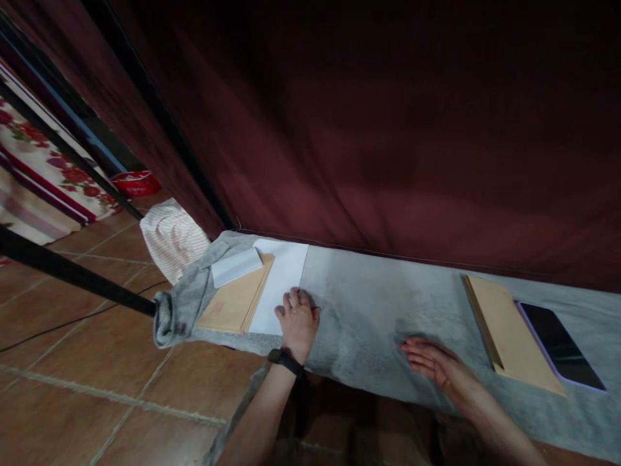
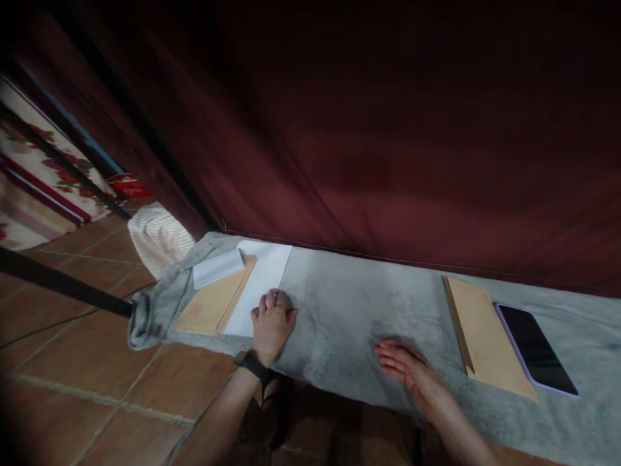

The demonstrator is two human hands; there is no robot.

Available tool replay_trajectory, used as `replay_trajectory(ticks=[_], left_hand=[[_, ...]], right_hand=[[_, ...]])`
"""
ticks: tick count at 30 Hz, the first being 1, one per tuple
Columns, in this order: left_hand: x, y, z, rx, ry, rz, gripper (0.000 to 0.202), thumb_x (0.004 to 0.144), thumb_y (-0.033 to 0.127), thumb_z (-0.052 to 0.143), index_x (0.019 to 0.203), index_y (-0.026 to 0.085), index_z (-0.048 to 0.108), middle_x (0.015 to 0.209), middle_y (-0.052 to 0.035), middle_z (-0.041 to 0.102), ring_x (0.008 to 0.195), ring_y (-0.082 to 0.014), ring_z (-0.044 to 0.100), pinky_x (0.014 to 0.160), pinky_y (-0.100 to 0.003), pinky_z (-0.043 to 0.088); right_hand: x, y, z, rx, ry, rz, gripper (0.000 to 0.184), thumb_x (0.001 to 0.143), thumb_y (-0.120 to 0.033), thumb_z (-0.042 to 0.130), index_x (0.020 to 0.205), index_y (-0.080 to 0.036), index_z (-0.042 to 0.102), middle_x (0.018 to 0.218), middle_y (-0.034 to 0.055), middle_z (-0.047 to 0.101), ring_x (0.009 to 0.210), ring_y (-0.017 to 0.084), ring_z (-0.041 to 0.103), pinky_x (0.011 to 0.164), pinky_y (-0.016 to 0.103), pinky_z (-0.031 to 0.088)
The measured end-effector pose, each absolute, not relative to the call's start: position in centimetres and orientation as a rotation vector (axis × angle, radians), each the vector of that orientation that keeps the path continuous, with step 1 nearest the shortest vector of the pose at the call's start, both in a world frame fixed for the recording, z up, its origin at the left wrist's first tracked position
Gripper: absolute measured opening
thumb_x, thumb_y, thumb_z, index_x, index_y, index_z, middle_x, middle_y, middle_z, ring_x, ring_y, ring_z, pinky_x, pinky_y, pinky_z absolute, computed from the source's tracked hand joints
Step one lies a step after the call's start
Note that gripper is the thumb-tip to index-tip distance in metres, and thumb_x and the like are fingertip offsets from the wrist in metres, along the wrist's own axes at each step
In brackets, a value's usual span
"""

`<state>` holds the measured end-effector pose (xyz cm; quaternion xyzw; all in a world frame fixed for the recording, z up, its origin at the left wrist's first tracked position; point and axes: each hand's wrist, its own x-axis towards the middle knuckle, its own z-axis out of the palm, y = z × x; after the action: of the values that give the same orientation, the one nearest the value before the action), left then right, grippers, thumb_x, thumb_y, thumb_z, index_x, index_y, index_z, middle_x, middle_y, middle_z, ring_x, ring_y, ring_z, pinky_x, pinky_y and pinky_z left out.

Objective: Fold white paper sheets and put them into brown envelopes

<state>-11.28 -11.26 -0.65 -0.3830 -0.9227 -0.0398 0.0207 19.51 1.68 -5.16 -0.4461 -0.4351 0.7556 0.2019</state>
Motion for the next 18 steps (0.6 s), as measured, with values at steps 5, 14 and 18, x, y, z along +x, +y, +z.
replay_trajectory(ticks=[5,14,18], left_hand=[[-12.1,-11.0,-0.4,-1.144,-2.928,-0.008,0.045,0.097,0.031,0.046,0.136,0.012,0.057,0.142,-0.0216,0.053,0.121,-0.0328,0.054,0.086,-0.043,0.052],[-13.8,-11.9,0.7,-1.132,-2.995,-0.009,0.033,0.096,0.024,0.045,0.117,0.012,0.067,0.121,-0.0177,0.064,0.107,-0.0269,0.062,0.077,-0.033,0.051],[-14.9,-13.0,1.1,-1.063,-3.026,0.012,0.037,0.094,0.032,0.049,0.120,0.011,0.065,0.126,-0.0198,0.062,0.116,-0.0309,0.059,0.084,-0.037,0.051]], right_hand=[[13.4,1.3,-3.9,-1.119,-1.267,2.219,0.036,0.075,-0.045,0.078,0.099,-0.019,0.076,0.112,0.0149,0.076,0.101,0.028,0.072,0.093,0.044,0.056],[-2.0,-1.6,-2.8,-0.870,-1.225,2.334,0.020,0.069,-0.032,0.077,0.084,-0.020,0.074,0.095,0.0075,0.076,0.095,0.025,0.070,0.094,0.040,0.054],[-6.3,-3.0,-3.3,-0.907,-1.202,2.328,0.015,0.070,-0.023,0.069,0.085,-0.022,0.070,0.091,0.0047,0.075,0.092,0.023,0.069,0.094,0.041,0.053]])
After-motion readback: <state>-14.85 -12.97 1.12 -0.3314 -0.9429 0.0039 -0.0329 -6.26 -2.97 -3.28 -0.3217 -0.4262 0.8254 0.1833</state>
